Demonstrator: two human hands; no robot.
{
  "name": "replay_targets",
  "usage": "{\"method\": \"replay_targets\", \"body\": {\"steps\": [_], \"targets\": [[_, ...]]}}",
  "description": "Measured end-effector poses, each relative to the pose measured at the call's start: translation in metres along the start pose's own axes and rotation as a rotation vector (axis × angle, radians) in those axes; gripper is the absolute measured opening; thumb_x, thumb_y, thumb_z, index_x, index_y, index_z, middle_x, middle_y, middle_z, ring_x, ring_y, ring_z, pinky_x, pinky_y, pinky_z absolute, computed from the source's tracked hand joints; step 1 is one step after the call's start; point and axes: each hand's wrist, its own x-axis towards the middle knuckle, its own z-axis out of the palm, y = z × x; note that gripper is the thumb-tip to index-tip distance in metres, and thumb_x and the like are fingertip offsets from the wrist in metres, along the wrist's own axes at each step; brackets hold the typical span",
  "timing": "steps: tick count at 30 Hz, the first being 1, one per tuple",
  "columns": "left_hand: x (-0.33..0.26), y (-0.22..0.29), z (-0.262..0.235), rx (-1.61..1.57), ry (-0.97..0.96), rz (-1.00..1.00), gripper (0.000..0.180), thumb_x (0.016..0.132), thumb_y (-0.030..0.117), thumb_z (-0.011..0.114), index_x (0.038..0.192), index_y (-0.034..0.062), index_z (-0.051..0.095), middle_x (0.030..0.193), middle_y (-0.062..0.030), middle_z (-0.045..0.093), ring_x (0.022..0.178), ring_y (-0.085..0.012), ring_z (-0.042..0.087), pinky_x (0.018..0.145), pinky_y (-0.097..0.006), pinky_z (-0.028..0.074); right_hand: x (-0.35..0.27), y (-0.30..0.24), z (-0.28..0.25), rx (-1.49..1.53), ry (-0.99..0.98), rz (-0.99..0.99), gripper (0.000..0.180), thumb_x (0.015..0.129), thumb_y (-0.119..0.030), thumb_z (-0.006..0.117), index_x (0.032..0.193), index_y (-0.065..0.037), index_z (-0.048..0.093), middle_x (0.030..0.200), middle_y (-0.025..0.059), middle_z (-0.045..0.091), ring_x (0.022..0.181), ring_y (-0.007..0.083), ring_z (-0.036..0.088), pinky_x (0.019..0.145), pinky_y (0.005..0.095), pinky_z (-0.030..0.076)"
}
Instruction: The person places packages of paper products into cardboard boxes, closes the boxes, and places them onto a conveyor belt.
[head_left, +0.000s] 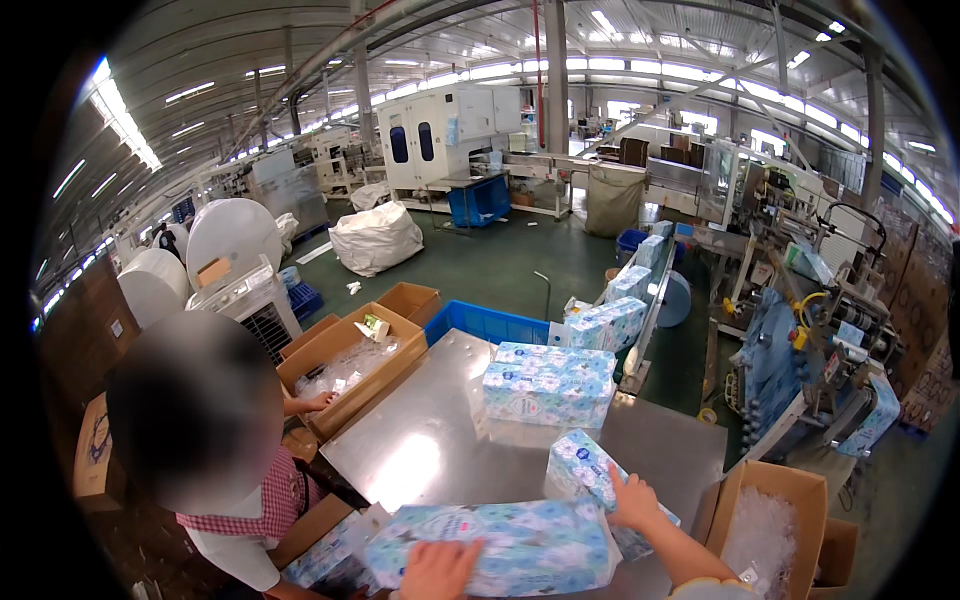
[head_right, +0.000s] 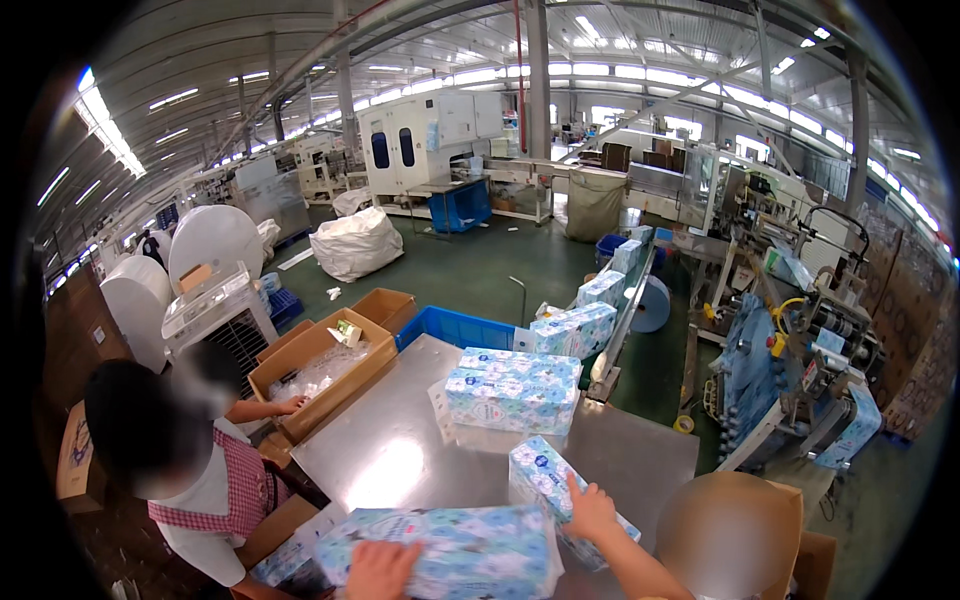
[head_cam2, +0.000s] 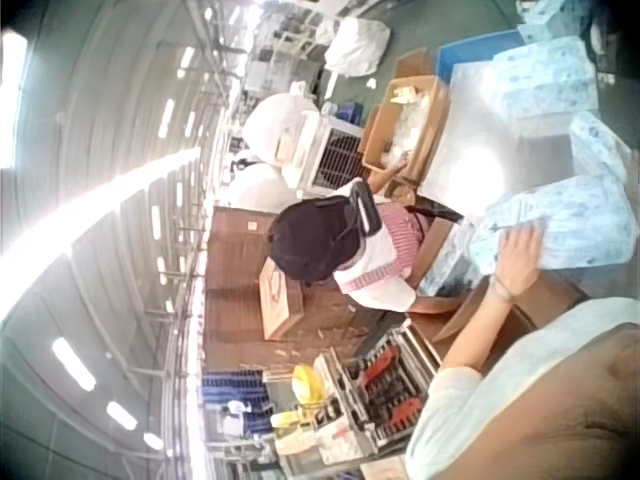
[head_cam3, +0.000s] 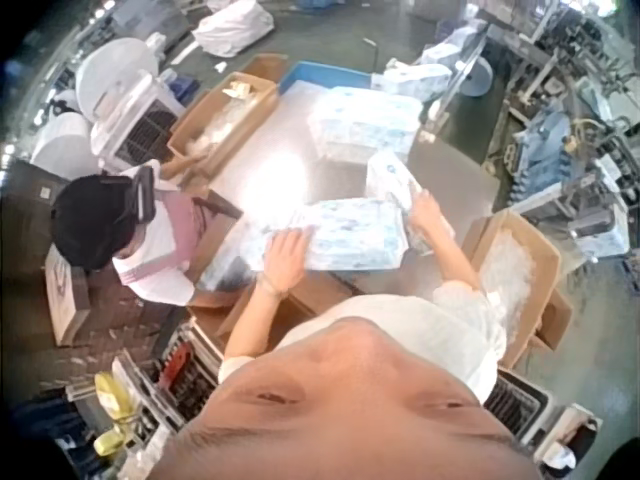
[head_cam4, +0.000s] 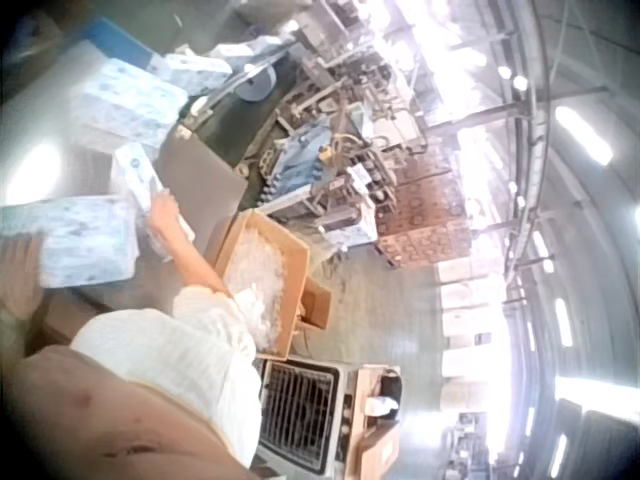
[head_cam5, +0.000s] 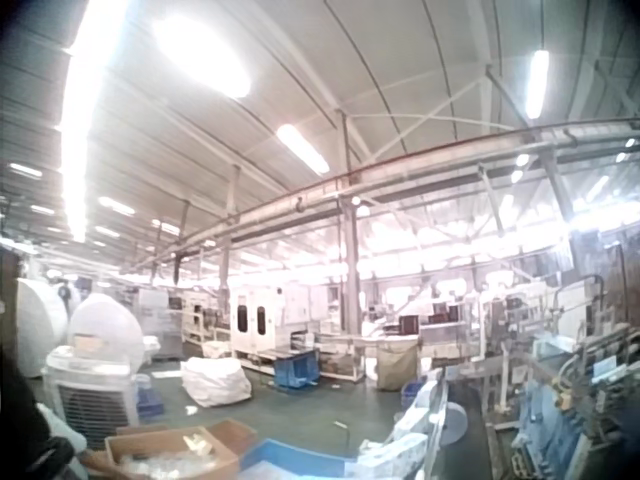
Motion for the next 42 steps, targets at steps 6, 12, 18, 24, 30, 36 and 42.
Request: {"method": "replay_targets", "body": {"steps": [6, 12, 18, 24, 30, 36, 42], "targets": [[-0.143, 0.004, -0.036, -0.170, 0.098, -0.419, 0.055, 0.081, 0.014, 0.064, 0.134, 0.0008, 0.054, 0.114, -0.0180, 0.059, 0.105, -0.0368, 0.056, 0.093, -0.045, 0.046, -0.003, -0.025, 0.026, 1.288, 0.080, 0.278, 0.104, 0.076, -0.049, 0.081, 0.156, -0.010, 0.027, 0.137, 0.0227, 0.055, 0.121, 0.0447, 0.057, 0.107, 0.0545, 0.041], [-0.325, 0.039, 0.021, -0.128, -0.161, -0.649, 0.053, 0.083, 0.015, 0.063, 0.133, 0.0005, 0.053, 0.115, -0.0190, 0.059, 0.106, -0.0380, 0.056, 0.092, -0.047, 0.048, -0.105, -0.145, -0.014, 2.251, -0.587, 0.059, 0.058, 0.092, -0.032, 0.071, 0.139, -0.003, 0.054, 0.136, 0.0179, 0.060, 0.127, 0.0351, 0.056, 0.113, 0.0538, 0.038], [-0.302, 0.054, 0.114, -0.205, -0.622, -0.541, 0.049, 0.091, 0.020, 0.051, 0.138, 0.0036, 0.050, 0.121, -0.0213, 0.056, 0.115, -0.0409, 0.053, 0.093, -0.051, 0.051, -0.172, -0.254, 0.019, 0.868, 0.046, -1.141, 0.096, 0.090, -0.034, 0.074, 0.160, -0.012, 0.011, 0.139, 0.0186, 0.050, 0.129, 0.0361, 0.051, 0.111, 0.0468, 0.039], [-0.275, 0.039, 0.142, -0.298, -0.659, -0.637, 0.051, 0.093, 0.022, 0.052, 0.140, 0.0044, 0.050, 0.131, -0.0215, 0.054, 0.121, -0.0402, 0.052, 0.095, -0.049, 0.051, -0.164, -0.318, 0.092, -0.111, -0.135, -1.640, 0.064, 0.084, -0.016, 0.060, 0.146, -0.014, 0.047, 0.126, 0.0175, 0.056, 0.120, 0.0336, 0.052, 0.096, 0.0558, 0.041], [-0.292, 0.029, 0.139, -0.585, -0.689, -0.824, 0.052, 0.092, 0.023, 0.056, 0.140, 0.0034, 0.051, 0.138, -0.0220, 0.051, 0.125, -0.0394, 0.052, 0.095, -0.048, 0.052, -0.121, -0.351, 0.249, -0.471, -0.313, -1.501, 0.117, 0.077, -0.024, 0.080, 0.163, -0.022, 0.001, 0.138, 0.0140, 0.053, 0.130, 0.0310, 0.051, 0.100, 0.0462, 0.044], [-0.224, 0.014, 0.152, -0.891, -0.875, -0.896, 0.054, 0.091, 0.024, 0.060, 0.140, 0.0025, 0.052, 0.145, -0.0226, 0.048, 0.128, -0.0387, 0.051, 0.095, -0.046, 0.052, -0.001, -0.311, 0.430, -0.686, -0.948, -1.154, 0.054, 0.083, -0.045, 0.075, 0.121, -0.007, 0.070, 0.130, 0.0150, 0.065, 0.118, 0.0256, 0.060, 0.101, 0.0447, 0.047], [-0.249, 0.022, 0.140, -1.057, -0.346, -1.316, 0.043, 0.093, 0.018, 0.064, 0.132, 0.0013, 0.060, 0.129, -0.0223, 0.062, 0.114, -0.0370, 0.062, 0.092, -0.041, 0.054, 0.036, -0.313, -0.011, 0.681, -0.910, -0.864, 0.018, 0.089, -0.017, 0.068, 0.096, -0.002, 0.075, 0.083, 0.0053, 0.074, 0.077, 0.0158, 0.071, 0.070, 0.0344, 0.056]]}}
